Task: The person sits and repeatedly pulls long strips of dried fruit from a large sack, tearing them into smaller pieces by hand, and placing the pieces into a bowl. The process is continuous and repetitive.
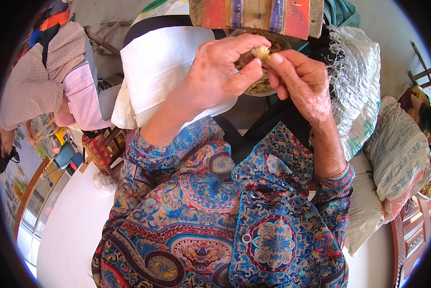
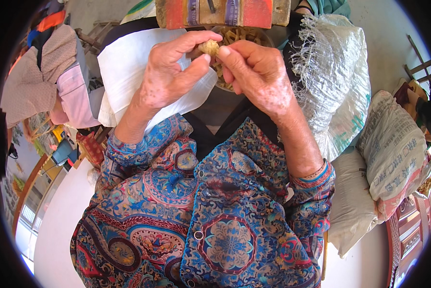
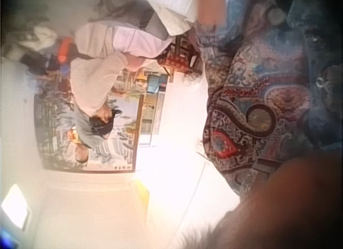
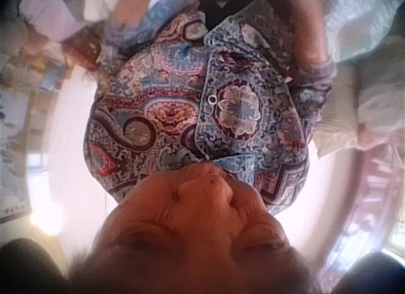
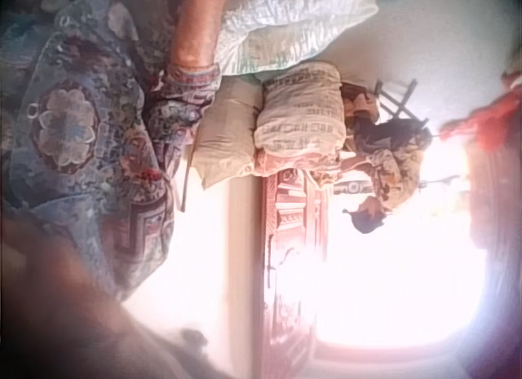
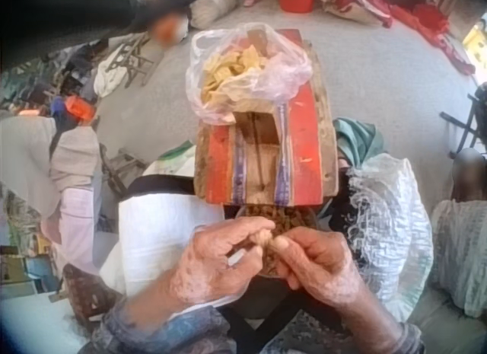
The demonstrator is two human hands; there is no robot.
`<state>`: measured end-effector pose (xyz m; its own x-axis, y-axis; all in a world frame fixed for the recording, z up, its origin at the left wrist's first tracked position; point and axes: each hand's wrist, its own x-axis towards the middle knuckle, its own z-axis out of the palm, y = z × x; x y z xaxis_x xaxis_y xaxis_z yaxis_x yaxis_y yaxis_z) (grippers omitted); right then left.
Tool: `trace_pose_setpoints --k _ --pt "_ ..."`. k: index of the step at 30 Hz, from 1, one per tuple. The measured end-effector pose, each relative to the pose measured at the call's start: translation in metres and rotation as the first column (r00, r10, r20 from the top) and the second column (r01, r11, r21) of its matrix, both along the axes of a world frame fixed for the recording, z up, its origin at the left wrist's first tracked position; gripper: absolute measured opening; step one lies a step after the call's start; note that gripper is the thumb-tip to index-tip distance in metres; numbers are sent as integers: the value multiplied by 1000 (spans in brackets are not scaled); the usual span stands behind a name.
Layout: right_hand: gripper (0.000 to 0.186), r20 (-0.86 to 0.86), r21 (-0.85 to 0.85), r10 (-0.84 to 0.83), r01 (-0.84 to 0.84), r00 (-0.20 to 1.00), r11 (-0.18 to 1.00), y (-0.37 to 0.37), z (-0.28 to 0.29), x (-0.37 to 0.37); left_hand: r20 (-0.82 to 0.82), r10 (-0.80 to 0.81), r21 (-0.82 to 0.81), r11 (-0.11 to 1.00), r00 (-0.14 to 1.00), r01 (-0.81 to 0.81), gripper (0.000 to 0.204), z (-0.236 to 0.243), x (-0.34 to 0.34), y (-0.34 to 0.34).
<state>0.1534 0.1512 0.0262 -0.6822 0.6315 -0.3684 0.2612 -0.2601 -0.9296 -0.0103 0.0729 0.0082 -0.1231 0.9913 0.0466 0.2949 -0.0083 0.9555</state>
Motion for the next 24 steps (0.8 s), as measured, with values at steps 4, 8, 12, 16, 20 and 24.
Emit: trace_pose_setpoints --k 4,8,12,16,20,24 --pt "26 60 9 -34 33 998 999 7 2 4 497 -48 -216 960 867 176 27 3 -7 0" --pt "26 -30 -46 -57 56 998 997 8 1 5 705 -17 -248 931 709 269 33 6 -9 6" --pt "21 -84 -60 -178 173 980 983 5 -3 6 791 55 -278 919 609 278 38 3 -8 7" --pt "20 -104 -7 -175 176 979 984 3 -3 4 835 91 -299 903 542 310 37 -1 -8 6" --pt "20 -53 64 -122 126 991 990 5 -3 5 833 96 -342 863 546 371 37 -2 -10 6" --pt "18 -26 45 -144 145 989 988 5 -9 4 727 96 -423 843 680 334 37 -1 -7 5"
